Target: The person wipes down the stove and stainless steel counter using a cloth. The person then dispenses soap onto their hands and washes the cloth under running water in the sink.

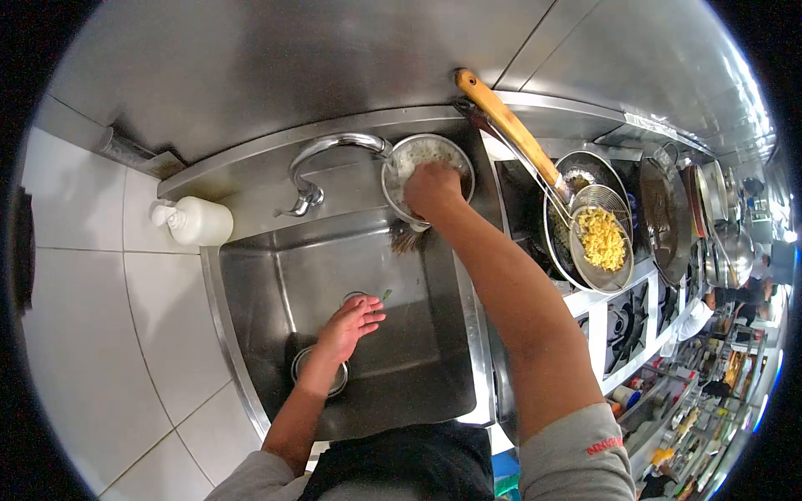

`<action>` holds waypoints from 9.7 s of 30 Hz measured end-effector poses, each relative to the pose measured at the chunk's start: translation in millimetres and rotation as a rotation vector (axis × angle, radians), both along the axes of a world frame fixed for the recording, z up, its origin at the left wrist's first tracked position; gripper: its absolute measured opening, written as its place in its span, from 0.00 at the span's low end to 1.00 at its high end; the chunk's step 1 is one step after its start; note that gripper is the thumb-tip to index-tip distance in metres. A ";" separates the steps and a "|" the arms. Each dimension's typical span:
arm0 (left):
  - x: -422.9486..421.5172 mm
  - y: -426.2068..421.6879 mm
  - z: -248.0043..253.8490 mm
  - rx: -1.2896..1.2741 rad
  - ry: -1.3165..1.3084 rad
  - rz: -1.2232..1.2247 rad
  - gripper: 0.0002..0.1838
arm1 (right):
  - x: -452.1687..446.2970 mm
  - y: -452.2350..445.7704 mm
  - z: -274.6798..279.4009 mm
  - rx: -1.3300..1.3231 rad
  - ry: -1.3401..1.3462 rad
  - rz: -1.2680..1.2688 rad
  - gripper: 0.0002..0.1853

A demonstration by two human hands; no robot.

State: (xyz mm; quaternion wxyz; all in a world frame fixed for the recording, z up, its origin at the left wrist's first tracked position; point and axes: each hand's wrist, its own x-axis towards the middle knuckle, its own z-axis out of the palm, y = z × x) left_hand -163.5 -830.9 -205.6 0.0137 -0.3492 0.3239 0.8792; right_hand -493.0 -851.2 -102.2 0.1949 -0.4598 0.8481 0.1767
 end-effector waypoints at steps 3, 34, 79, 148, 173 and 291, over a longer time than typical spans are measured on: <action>-40.1 -2.4 29.6 -0.146 0.065 0.009 0.18 | -8.2 0.7 -34.4 -0.155 0.111 -0.046 0.17; -179.1 -101.7 188.7 -0.591 0.322 0.214 0.26 | -10.1 13.4 65.4 -0.734 -0.065 -0.189 0.18; -4.2 -1.3 99.3 -0.596 0.095 0.033 0.10 | -17.0 19.7 2.5 -1.511 -0.703 -0.593 0.12; -7.6 -29.6 -2.4 0.367 -0.006 0.364 0.20 | 186.7 39.3 -59.6 -0.986 -0.197 -0.026 0.21; 73.0 -47.3 31.2 0.203 0.300 0.531 0.15 | 132.9 71.6 44.3 -1.011 -0.639 -0.483 0.16; 6.1 -37.1 -10.1 0.122 0.102 0.497 0.18 | 238.9 30.4 -78.4 -0.993 -0.266 -0.187 0.17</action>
